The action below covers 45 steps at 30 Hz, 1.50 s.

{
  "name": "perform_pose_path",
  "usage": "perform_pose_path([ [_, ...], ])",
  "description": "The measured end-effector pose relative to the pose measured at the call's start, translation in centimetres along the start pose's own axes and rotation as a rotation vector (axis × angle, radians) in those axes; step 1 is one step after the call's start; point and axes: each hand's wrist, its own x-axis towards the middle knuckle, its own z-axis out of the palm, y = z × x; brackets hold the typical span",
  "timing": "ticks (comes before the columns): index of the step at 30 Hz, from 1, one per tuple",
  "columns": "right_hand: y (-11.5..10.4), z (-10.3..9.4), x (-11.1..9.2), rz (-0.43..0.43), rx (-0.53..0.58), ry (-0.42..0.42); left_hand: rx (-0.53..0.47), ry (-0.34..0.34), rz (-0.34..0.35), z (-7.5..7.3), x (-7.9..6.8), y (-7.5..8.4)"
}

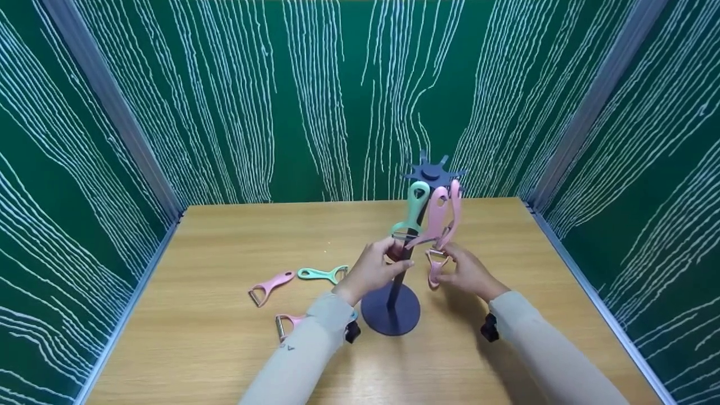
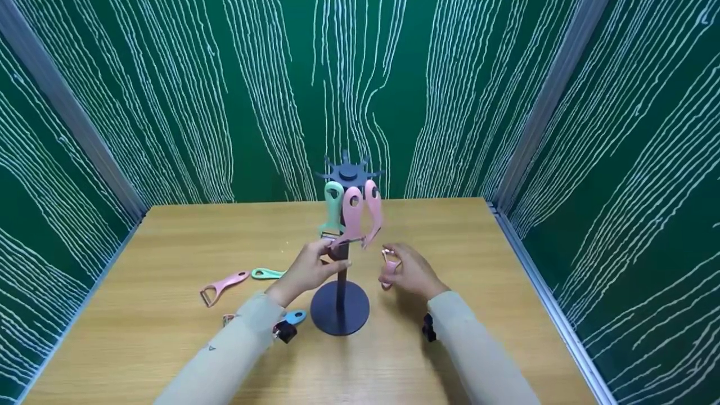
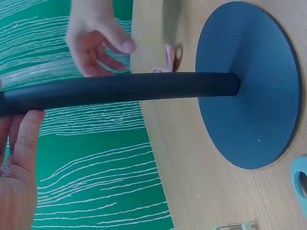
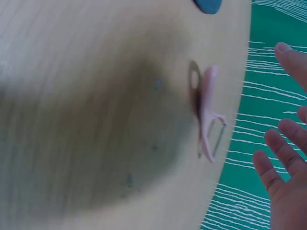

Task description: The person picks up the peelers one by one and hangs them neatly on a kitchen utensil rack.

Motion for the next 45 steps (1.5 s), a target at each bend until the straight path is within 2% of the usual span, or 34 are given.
perform_pose_path([
  [5,1.2,0.8,0.3,-0.014,-0.080,-0.041,0.001,-0.001,0.016,0.0,0.0,0.0],
  [14,2.1,1.5,0.7,0.078,-0.082,-0.129,0.003,-0.002,-0.018,-0.1,-0.1,0.0],
  [23,2.9,2.1,1.1,-0.012,-0.175,-0.160,0.003,-0.006,-0.002,-0.1,-0.1,0.0],
  [29,3.1,2.3,1.2,-0.021,-0.180,-0.174,0.000,-0.012,0.018,-0.1,0.0,-0.1],
  [37,3.1,2.6,1.2,-0.103,-0.253,-0.144,0.011,-0.012,0.029,-0.1,0.1,-0.2],
  [45,2.9,2.8,0.9,-0.088,-0.325,-0.134,0.002,-0.011,0.031,-0.1,0.1,-0.2],
])
